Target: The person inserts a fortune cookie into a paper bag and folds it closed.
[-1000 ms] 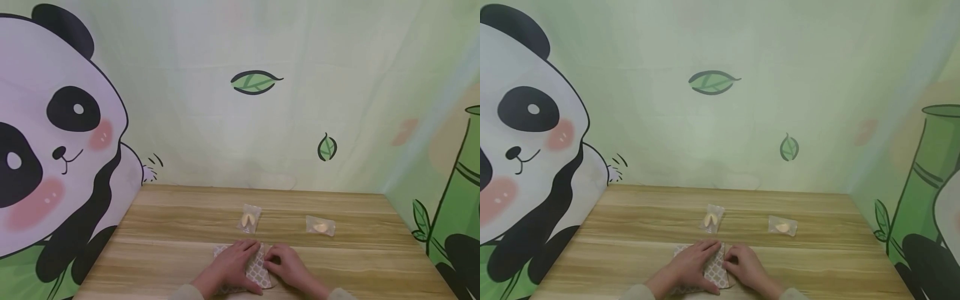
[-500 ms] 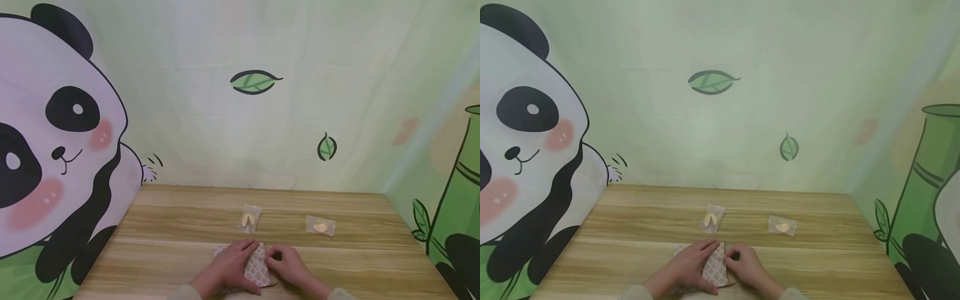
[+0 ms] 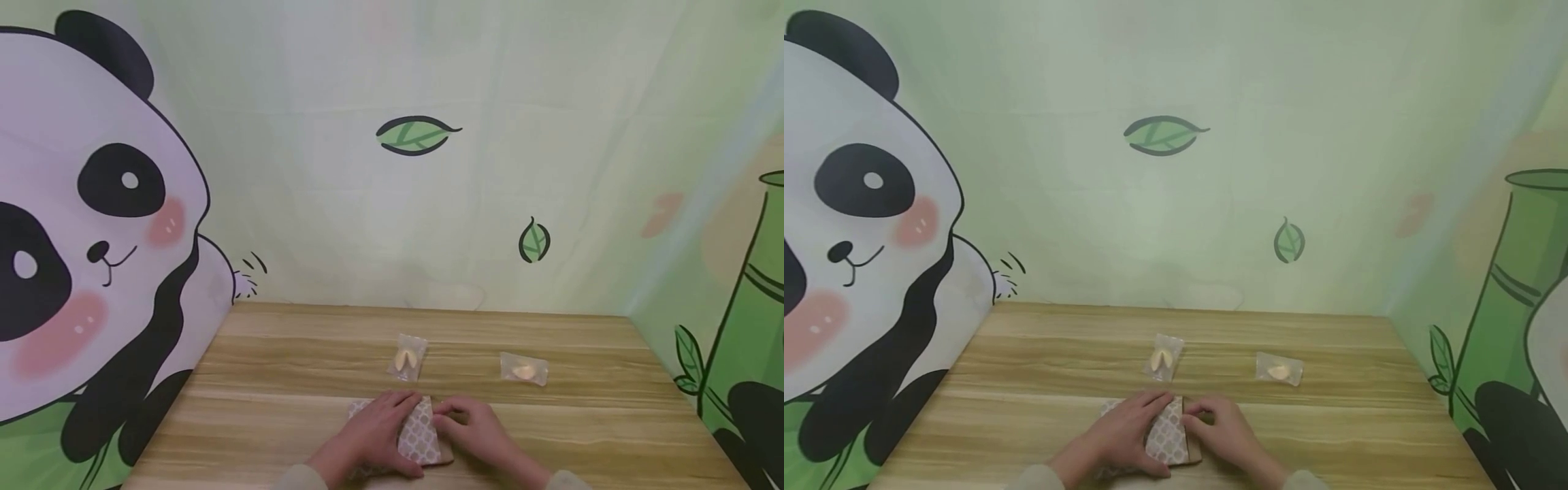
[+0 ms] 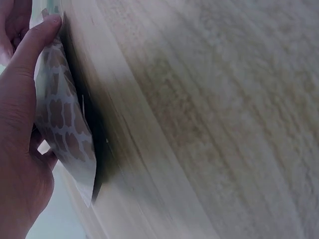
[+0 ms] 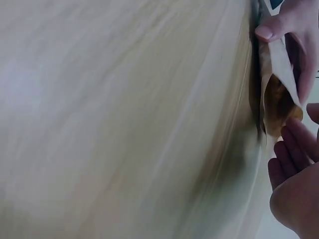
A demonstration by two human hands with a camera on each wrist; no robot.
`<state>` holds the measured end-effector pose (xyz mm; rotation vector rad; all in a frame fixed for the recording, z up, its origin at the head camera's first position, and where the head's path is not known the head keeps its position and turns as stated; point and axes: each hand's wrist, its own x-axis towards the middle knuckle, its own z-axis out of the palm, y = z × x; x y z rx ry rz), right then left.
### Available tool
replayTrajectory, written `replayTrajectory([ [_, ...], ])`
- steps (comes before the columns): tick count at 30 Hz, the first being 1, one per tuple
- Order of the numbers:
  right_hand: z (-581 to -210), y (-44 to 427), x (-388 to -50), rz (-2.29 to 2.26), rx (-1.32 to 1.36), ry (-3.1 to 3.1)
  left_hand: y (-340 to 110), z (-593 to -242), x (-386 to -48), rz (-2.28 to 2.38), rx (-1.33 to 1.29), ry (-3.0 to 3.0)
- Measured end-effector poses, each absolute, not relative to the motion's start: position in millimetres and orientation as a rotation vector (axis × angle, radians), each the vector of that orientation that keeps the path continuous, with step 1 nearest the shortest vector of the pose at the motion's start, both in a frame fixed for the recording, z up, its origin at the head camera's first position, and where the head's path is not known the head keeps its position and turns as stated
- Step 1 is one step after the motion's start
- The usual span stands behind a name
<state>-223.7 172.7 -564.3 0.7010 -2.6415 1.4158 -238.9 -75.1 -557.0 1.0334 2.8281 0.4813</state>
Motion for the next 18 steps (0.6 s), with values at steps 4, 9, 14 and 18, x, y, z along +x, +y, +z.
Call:
replayTrajectory([
  [4, -561.8, 183.9, -221.2, 1.154, 0.968, -2.633, -74.8, -554.7, -240.7, 0.522, 0.995, 2.799],
  [9, -561.0, 192.7, -218.4, 0.747, 1.236, -2.57, -74.8, -552.2, -242.5, 0.562, 1.005, 2.789],
  [14, -562.9, 197.6, -216.2, 0.532, 1.315, -2.553, -74.4, -550.2, -243.8, 0.57, 1.012, 2.775],
  [18, -565.5, 197.7, -216.8, 0.44, 1.339, -2.513, -74.6, -546.9, -243.0, 0.556, 0.994, 2.765],
])
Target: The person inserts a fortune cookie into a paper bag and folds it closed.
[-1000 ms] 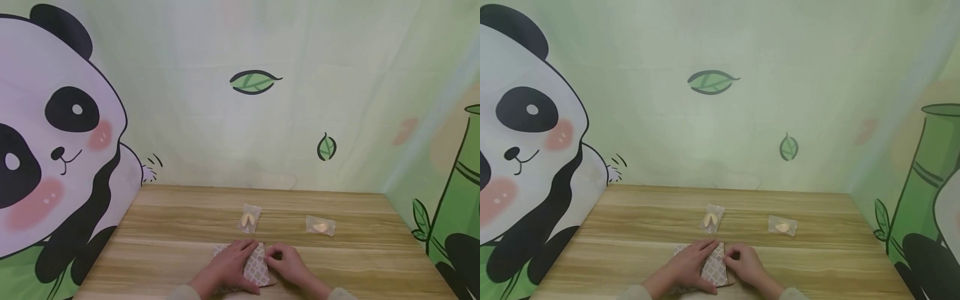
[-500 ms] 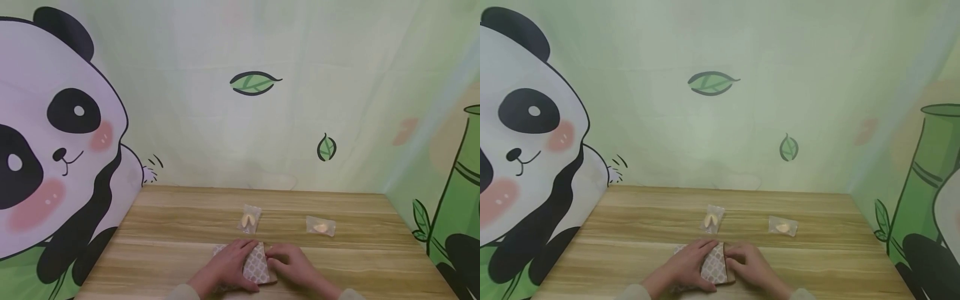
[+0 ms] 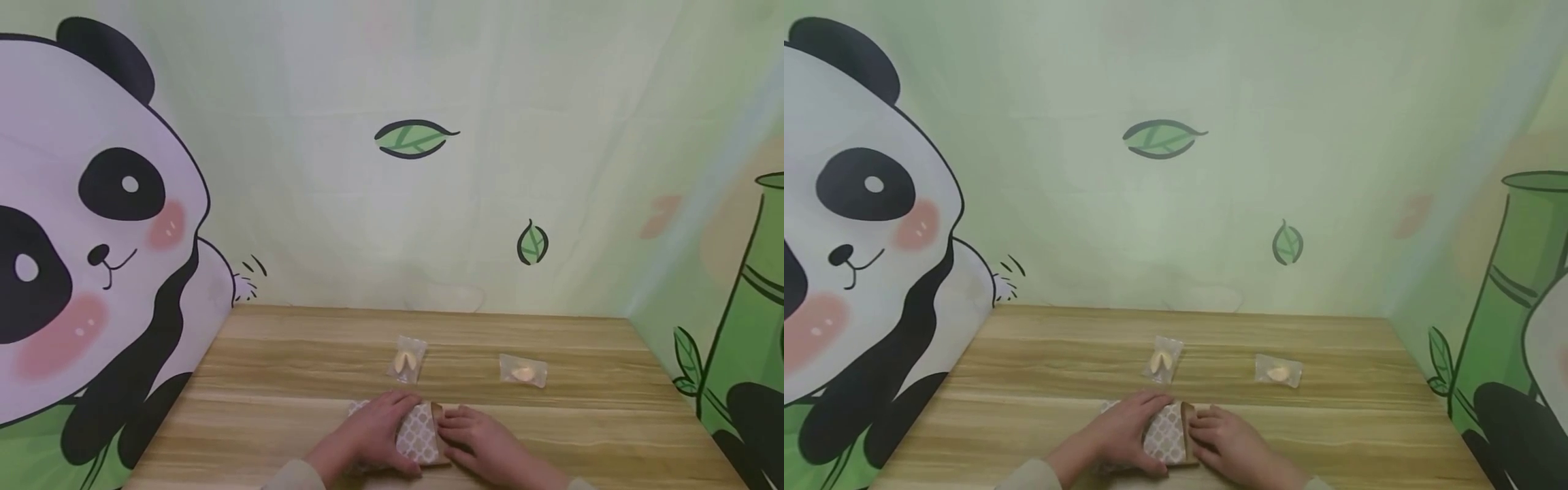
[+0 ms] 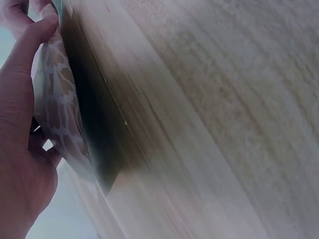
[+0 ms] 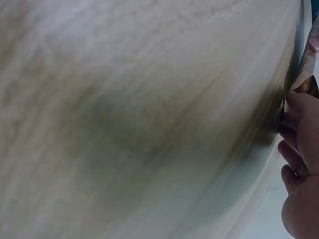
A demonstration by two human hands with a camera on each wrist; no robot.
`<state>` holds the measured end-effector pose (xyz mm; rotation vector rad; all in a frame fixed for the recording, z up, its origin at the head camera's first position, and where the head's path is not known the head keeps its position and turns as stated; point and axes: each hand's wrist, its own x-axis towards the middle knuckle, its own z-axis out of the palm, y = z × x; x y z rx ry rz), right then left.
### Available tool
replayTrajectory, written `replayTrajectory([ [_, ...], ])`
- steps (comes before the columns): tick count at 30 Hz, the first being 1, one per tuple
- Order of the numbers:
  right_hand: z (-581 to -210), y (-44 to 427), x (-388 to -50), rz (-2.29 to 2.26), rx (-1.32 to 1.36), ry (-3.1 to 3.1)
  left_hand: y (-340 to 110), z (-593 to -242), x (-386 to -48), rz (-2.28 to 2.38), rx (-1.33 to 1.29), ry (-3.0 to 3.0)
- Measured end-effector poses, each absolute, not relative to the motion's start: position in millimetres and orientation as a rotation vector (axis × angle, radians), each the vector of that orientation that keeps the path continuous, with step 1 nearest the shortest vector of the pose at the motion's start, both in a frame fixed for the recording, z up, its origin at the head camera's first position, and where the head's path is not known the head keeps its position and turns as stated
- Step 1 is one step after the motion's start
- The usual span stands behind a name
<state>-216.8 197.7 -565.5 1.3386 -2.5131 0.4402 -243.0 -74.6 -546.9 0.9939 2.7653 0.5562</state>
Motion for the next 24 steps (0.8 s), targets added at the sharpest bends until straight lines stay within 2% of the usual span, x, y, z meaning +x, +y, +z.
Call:
replayTrajectory([
  [4, -560.7, 194.7, -216.9, 0.432, 1.317, -2.493, -77.1, -542.9, -243.0, 0.534, 0.989, 2.766],
  [9, -539.8, 194.7, -222.1, 0.593, 1.097, -2.58, -89.2, -536.2, -244.8, 0.575, 0.984, 2.776],
  [17, -521.5, 183.7, -275.5, 0.964, 0.8, -2.814, -120.3, -522.6, -247.3, 0.583, 1.03, 2.833],
  [24, -528.0, 149.0, -307.6, 0.908, 0.715, -2.824, -135.6, -520.3, -243.9, 0.578, 1.062, 2.85],
])
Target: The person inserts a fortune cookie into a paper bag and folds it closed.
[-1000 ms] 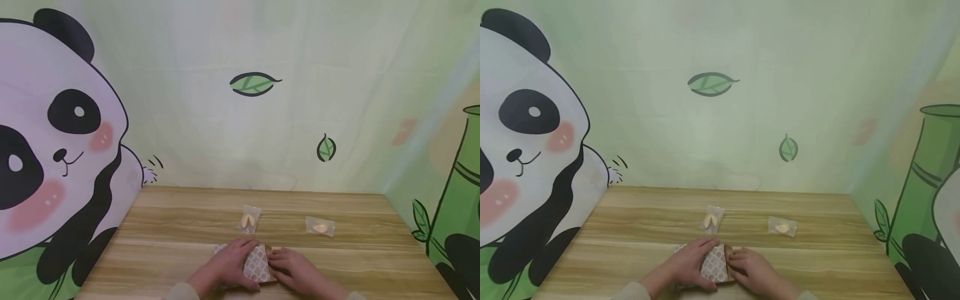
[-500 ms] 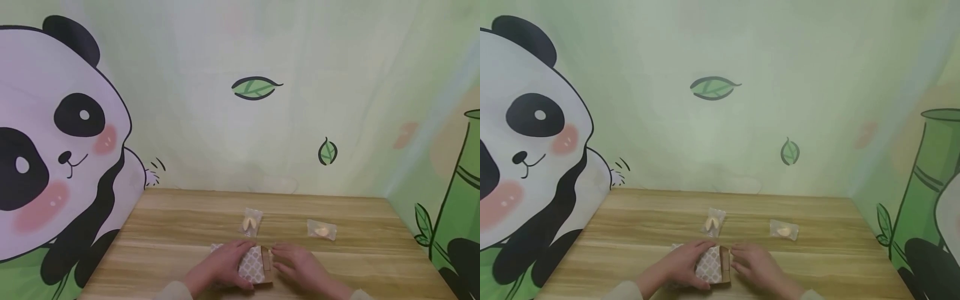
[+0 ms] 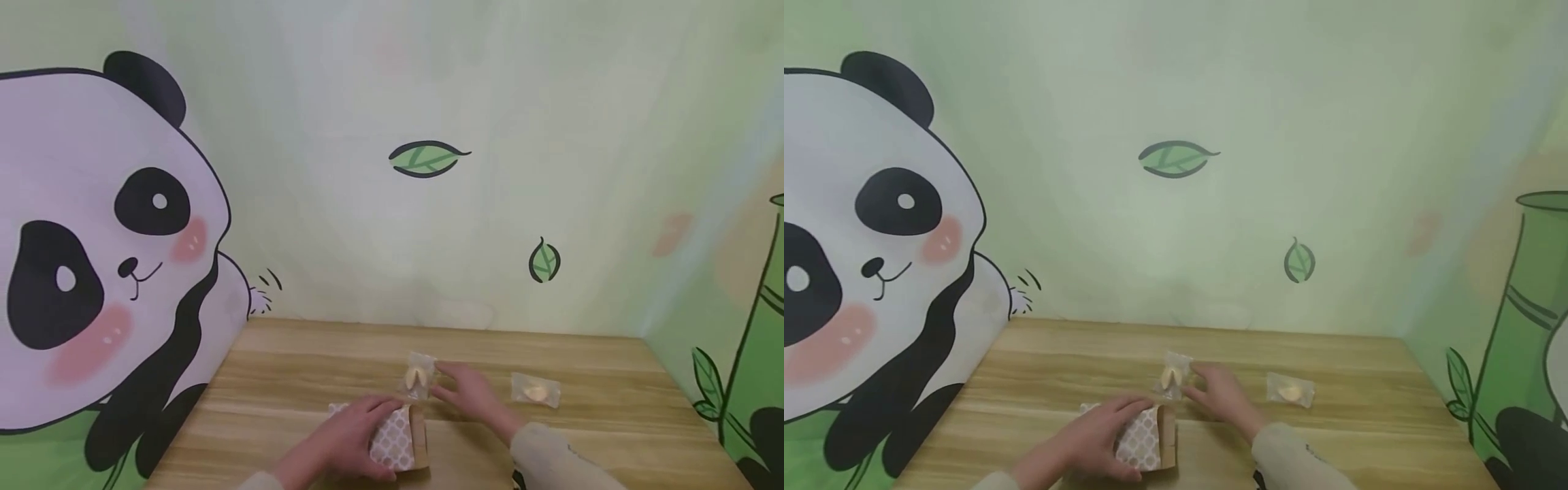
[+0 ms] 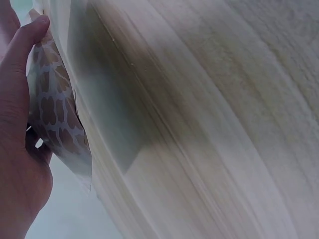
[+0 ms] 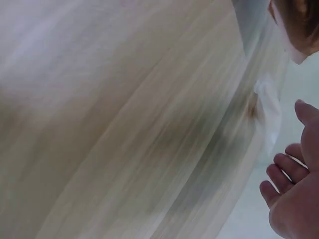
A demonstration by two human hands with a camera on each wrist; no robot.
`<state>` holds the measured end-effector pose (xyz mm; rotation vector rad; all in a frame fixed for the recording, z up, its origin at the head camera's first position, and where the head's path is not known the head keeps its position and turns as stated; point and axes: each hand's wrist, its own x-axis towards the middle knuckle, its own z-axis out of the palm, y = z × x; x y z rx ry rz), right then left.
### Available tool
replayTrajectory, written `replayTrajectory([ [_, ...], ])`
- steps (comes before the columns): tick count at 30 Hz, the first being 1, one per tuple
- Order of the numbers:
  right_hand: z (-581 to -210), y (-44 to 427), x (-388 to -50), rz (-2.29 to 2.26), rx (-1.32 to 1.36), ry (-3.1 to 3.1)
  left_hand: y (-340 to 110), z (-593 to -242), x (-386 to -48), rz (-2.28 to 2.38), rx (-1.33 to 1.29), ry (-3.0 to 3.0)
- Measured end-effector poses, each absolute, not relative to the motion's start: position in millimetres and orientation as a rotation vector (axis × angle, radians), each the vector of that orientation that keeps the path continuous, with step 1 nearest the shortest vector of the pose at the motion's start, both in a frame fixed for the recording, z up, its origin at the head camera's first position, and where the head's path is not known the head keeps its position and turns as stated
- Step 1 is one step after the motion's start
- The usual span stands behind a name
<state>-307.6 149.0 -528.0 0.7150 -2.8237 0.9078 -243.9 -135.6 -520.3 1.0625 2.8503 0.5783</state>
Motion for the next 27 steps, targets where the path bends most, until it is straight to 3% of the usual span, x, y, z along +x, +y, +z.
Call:
replayTrajectory([
  [7, -540.6, 125.6, -323.8, 0.854, 0.644, -2.834, -134.7, -523.0, -242.8, 0.569, 1.079, 2.805],
  [15, -544.8, 118.8, -331.3, 0.728, 0.877, -2.837, -134.7, -524.3, -240.2, 0.521, 1.09, 2.819],
  [27, -551.1, 174.1, -315.2, 0.632, 1.064, -2.782, -136.0, -526.6, -240.6, 0.523, 1.052, 2.803],
])
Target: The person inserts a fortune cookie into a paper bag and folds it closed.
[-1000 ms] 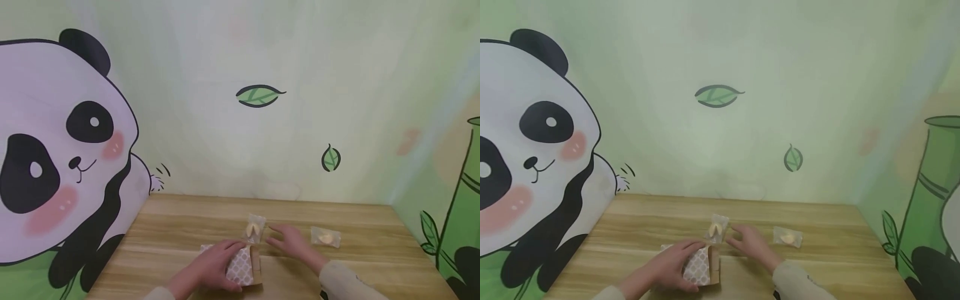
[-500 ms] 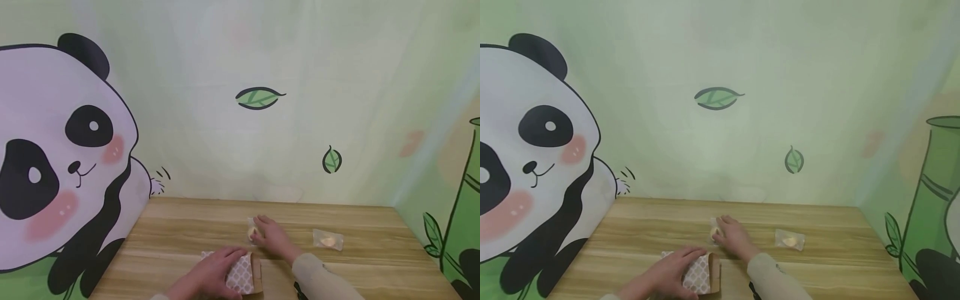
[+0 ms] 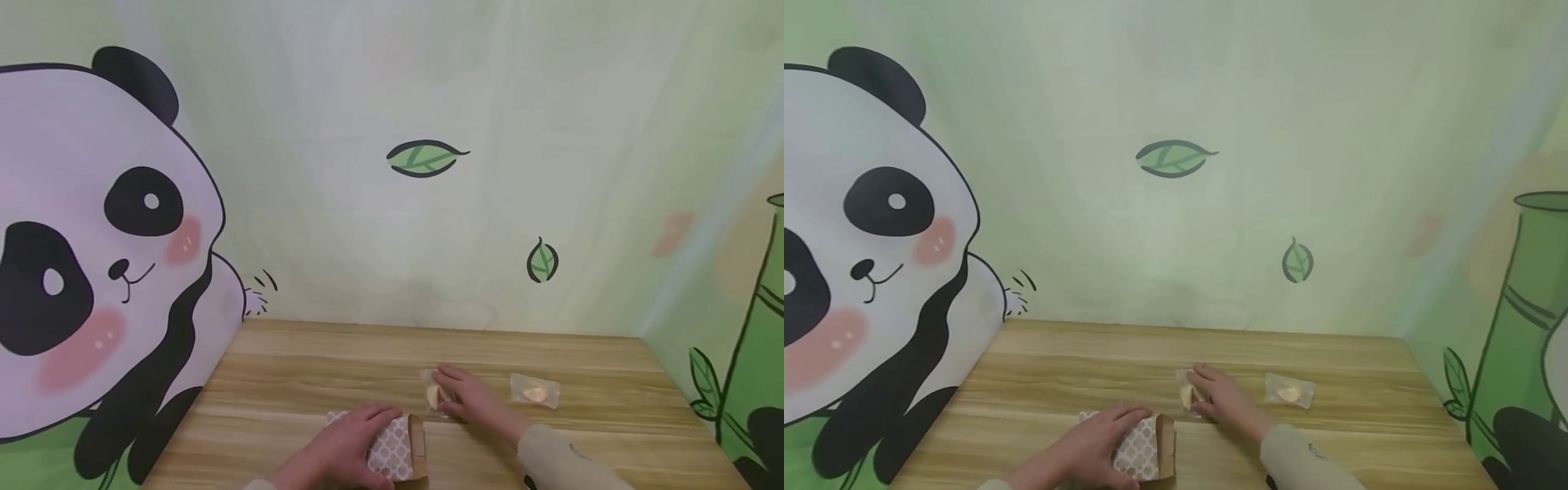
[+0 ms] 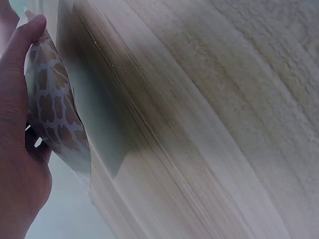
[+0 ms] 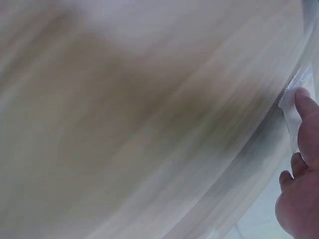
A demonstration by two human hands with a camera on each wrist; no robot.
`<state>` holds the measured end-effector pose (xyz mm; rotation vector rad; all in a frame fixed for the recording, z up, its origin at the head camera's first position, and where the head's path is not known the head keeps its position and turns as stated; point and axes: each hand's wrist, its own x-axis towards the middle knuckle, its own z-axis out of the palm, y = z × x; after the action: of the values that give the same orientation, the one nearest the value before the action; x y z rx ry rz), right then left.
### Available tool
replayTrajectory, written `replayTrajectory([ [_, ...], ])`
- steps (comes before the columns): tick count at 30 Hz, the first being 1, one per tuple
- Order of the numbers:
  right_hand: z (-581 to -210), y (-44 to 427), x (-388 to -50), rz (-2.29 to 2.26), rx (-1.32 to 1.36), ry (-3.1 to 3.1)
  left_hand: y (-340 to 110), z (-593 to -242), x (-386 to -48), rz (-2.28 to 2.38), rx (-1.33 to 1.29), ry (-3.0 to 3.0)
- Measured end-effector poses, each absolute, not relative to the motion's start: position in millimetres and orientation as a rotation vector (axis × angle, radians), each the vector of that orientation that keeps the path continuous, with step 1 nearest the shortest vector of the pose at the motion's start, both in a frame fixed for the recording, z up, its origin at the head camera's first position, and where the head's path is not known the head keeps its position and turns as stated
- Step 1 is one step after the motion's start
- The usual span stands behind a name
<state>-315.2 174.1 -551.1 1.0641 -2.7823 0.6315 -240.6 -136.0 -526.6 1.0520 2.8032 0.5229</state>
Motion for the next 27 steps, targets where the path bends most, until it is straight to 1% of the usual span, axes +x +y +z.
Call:
replayTrajectory([
  [8, -549.4, 206.7, -289.3, 0.617, 1.137, -2.774, -130.5, -527.7, -240.7, 0.544, 1.029, 2.818],
  [11, -549.5, 211.3, -283.7, 0.701, 1.095, -2.78, -127.4, -529.0, -242.4, 0.551, 1.042, 2.82],
  [13, -548.8, 212.3, -280.9, 0.814, 1.001, -2.813, -125.6, -529.9, -244.0, 0.552, 1.052, 2.818],
  [20, -542.6, 204.3, -281.4, 1.227, 0.456, -2.798, -125.1, -532.0, -246.8, 0.568, 1.067, 2.81],
  [27, -548.6, 193.4, -290.3, 1.301, 0.29, -2.812, -123.5, -532.4, -245.6, 0.585, 1.049, 2.805],
])
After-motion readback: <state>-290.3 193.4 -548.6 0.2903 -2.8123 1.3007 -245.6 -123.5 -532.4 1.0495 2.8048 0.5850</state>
